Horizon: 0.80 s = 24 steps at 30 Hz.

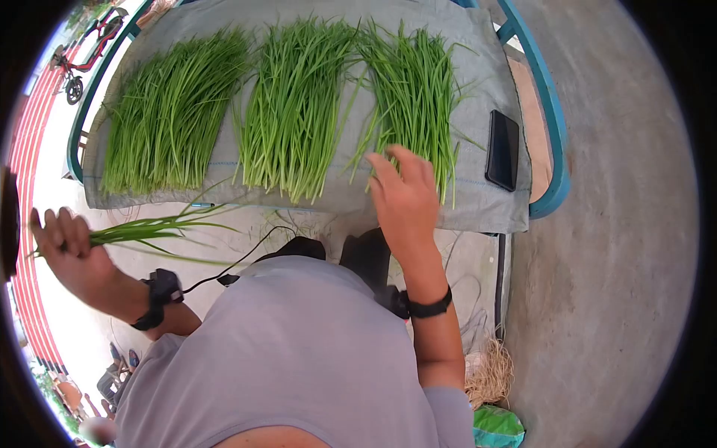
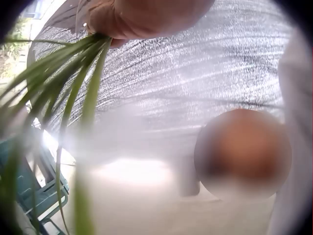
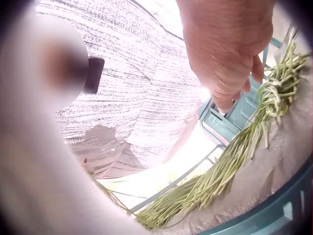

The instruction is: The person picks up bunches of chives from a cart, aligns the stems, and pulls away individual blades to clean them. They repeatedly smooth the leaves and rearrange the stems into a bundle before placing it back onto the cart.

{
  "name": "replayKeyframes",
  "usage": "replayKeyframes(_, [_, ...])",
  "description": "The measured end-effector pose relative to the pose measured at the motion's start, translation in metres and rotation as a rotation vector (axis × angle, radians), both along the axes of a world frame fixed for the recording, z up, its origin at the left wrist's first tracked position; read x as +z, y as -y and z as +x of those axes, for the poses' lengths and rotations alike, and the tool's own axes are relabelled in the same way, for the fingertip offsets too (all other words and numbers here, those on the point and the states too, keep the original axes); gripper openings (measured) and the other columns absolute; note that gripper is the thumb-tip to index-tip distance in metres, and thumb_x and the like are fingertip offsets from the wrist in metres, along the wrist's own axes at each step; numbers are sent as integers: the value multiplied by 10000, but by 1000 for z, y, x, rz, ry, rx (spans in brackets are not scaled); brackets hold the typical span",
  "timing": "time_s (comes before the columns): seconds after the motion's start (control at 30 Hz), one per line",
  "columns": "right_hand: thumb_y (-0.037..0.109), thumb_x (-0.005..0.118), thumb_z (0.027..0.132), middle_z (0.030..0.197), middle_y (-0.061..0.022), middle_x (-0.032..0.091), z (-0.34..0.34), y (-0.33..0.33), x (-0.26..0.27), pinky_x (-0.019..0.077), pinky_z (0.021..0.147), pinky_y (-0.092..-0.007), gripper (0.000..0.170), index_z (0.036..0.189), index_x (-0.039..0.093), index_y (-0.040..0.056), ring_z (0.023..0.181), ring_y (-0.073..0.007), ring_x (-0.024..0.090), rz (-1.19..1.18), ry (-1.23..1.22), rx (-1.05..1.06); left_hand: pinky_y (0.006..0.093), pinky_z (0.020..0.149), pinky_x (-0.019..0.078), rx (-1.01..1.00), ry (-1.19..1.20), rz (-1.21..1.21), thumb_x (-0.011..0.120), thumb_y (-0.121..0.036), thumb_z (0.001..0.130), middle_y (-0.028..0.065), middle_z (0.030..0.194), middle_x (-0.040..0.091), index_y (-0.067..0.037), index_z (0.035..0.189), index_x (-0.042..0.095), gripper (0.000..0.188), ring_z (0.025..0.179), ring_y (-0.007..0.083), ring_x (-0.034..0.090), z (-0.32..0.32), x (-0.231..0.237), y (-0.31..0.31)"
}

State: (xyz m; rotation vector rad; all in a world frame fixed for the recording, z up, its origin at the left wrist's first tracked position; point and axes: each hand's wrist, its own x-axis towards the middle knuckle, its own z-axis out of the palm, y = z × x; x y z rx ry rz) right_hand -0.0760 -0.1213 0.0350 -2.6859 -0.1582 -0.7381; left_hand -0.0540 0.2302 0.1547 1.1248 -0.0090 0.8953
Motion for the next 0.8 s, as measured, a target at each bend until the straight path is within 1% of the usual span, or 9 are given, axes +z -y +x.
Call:
replayKeyframes(0.03, [47,633,761,1081,-76,598,12,-1,-6,433,862,-388,234,987,667,94,1044,-281,528,-59,-1,17,193,384,166,152,-96,84,474,-168,983,-35,641,314,35,1081,520,230,473,33,217,3,1,25])
replayKeyframes(0.17, [68,658,730,1173,-60,585,38,2,-23,340,1007,-430,241,958,693,137,1166,-300,467,-232,-59,89,187,356,158,-337,-252,275,465,-243,991,-79,557,304,20,1119,544,302,428,-1,227,7,-28,45])
replayKeyframes(0.27, [95,662,737,1108,-59,615,45,8,-21,344,988,-415,209,939,696,142,1139,-289,487,-179,-39,152,179,399,154,-599,-474,272,477,-155,978,-100,577,338,-3,1058,583,201,459,-12,244,8,-41,65])
replayKeyframes(0.37, [118,677,752,972,-52,650,47,13,-19,354,959,-399,165,917,694,121,1079,-269,531,-26,-7,145,172,429,182,-808,-620,288,479,-149,969,-113,580,354,-18,1038,579,178,476,-16,276,14,-56,83])
replayKeyframes(0.5, [122,675,781,858,-59,654,39,3,-3,398,881,-376,158,933,676,78,936,-241,587,300,-111,142,172,435,210,-976,-718,296,496,-202,969,-120,592,352,-13,1158,581,281,489,-9,292,28,-76,108])
replayKeyframes(0.57, [111,666,799,843,-64,651,32,-10,6,440,802,-353,182,975,659,65,843,-203,611,433,-121,127,177,440,224,-1039,-679,317,509,-229,967,-117,600,357,-19,1208,568,325,499,-4,295,33,-83,122])
replayKeyframes(0.67, [87,650,827,813,-48,637,23,-32,21,462,654,-288,202,1017,593,47,750,-139,602,830,-260,144,179,449,245,-1103,-629,344,515,-276,968,-110,613,377,-31,1246,558,373,512,0,306,40,-97,142])
replayKeyframes(0.77, [78,634,859,820,-33,611,26,-39,14,443,588,-228,187,1004,525,34,719,-90,580,1147,-308,293,173,462,265,-1190,-567,300,502,-330,973,-94,628,403,-44,1218,577,384,525,2,330,44,-94,156])
replayKeyframes(0.8, [75,632,862,833,-36,606,26,-39,15,448,598,-225,179,990,515,32,726,-92,581,1154,-353,312,170,467,272,-1227,-545,272,496,-349,975,-87,634,412,-48,1201,588,387,529,2,340,44,-93,158])
